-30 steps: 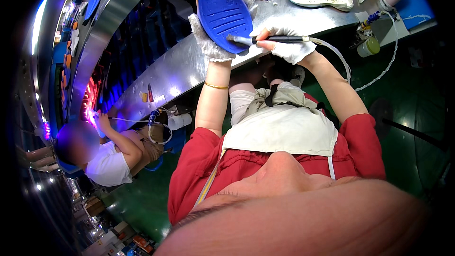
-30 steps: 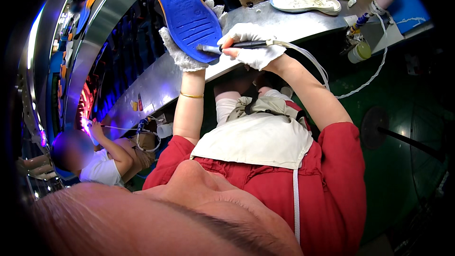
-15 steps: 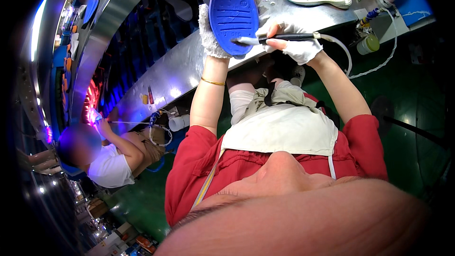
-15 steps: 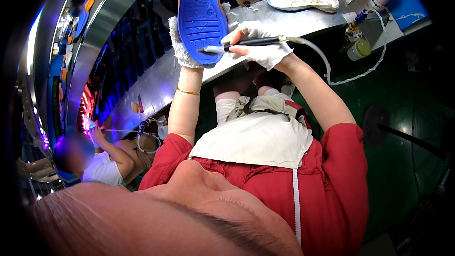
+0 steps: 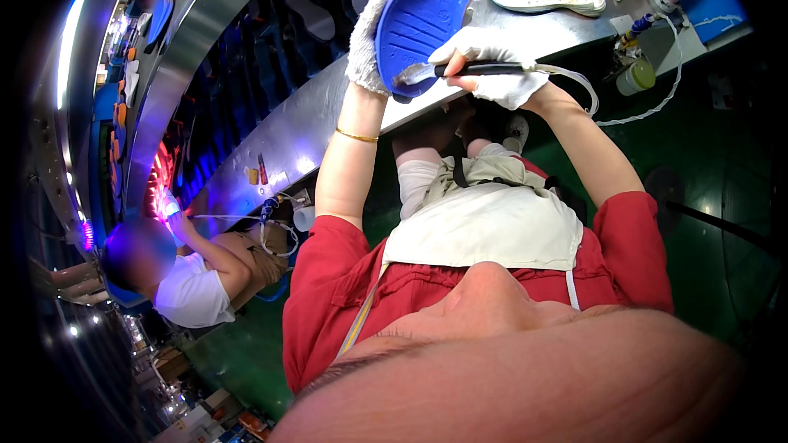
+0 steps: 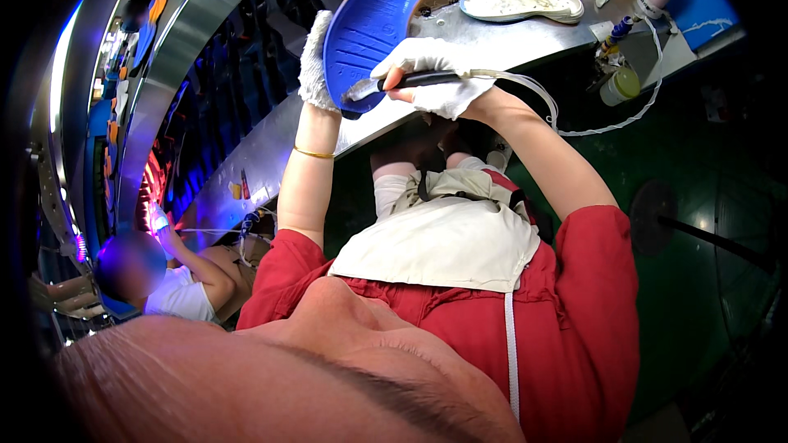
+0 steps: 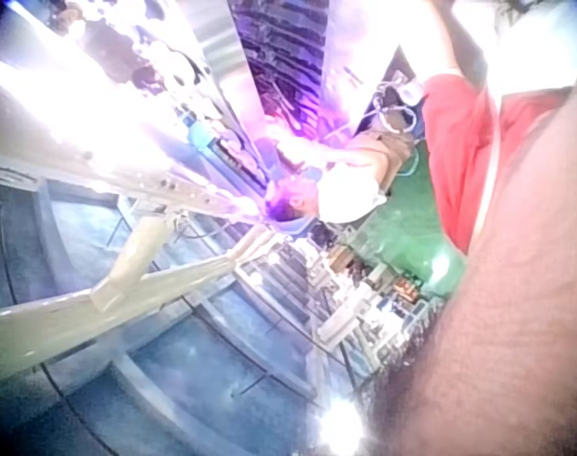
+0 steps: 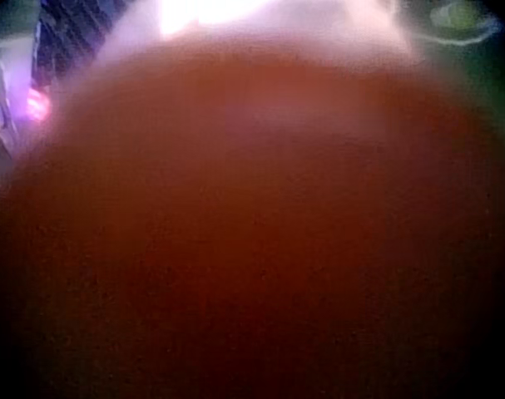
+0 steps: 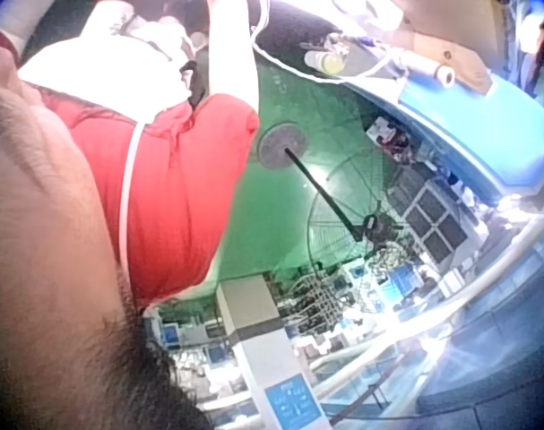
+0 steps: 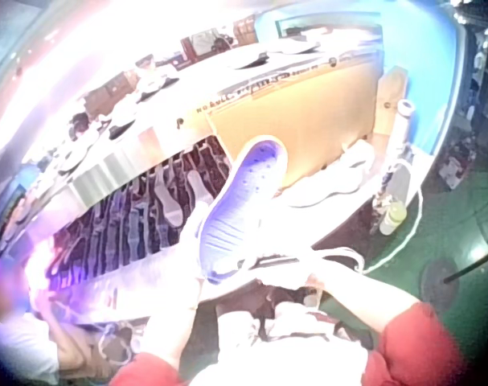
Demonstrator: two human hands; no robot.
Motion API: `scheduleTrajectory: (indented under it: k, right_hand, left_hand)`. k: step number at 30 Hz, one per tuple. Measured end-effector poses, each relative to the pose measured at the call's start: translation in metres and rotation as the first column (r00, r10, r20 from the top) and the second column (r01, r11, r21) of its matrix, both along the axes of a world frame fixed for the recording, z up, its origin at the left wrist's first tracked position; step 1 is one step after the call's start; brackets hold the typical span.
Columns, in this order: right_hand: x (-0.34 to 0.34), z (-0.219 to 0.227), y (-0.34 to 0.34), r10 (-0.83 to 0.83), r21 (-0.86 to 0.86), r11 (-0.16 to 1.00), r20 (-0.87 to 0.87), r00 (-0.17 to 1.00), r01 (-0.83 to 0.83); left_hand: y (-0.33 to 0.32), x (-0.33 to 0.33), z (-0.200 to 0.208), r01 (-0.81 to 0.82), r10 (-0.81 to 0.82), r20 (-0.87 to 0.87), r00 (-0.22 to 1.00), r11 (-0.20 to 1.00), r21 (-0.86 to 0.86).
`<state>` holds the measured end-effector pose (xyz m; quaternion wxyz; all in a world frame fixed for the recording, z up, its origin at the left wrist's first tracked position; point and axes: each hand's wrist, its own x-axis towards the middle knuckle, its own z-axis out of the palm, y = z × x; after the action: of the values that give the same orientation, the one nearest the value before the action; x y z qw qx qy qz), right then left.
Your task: The person applies adhesive to the inner surfaces of various shoe soles using a brush tool, handling one sole at a time and placing each back onto a conveyor belt after completion.
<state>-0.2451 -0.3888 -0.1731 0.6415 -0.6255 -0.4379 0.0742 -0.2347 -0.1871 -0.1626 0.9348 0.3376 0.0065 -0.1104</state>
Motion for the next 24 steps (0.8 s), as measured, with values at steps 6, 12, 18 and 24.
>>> scheduleTrajectory:
  k: [6,12,18,24]
  right_hand:
    - [0.009,0.003,0.005,0.066,-0.236,0.968,-0.080,0.995,-0.084]
    - [0.031,0.019,-0.007,0.091,-0.183,0.974,-0.230,0.969,-0.134]
    - [0.047,0.022,-0.025,0.065,-0.423,0.891,-0.235,0.970,-0.162]
    - [0.021,0.032,-0.024,-0.022,-0.216,0.975,-0.347,0.938,-0.058]
  left_hand:
    - [0.012,0.011,-0.006,0.083,-0.052,-0.129,0.990,0.966,0.243]
    - [-0.003,0.008,0.005,0.194,-0.152,-0.173,0.973,0.945,0.264]
    - [0.001,0.006,0.008,0.257,-0.203,-0.182,0.962,0.900,0.352]
    - [0.006,0.001,-0.013,0.037,-0.026,-0.079,0.997,0.988,0.150]
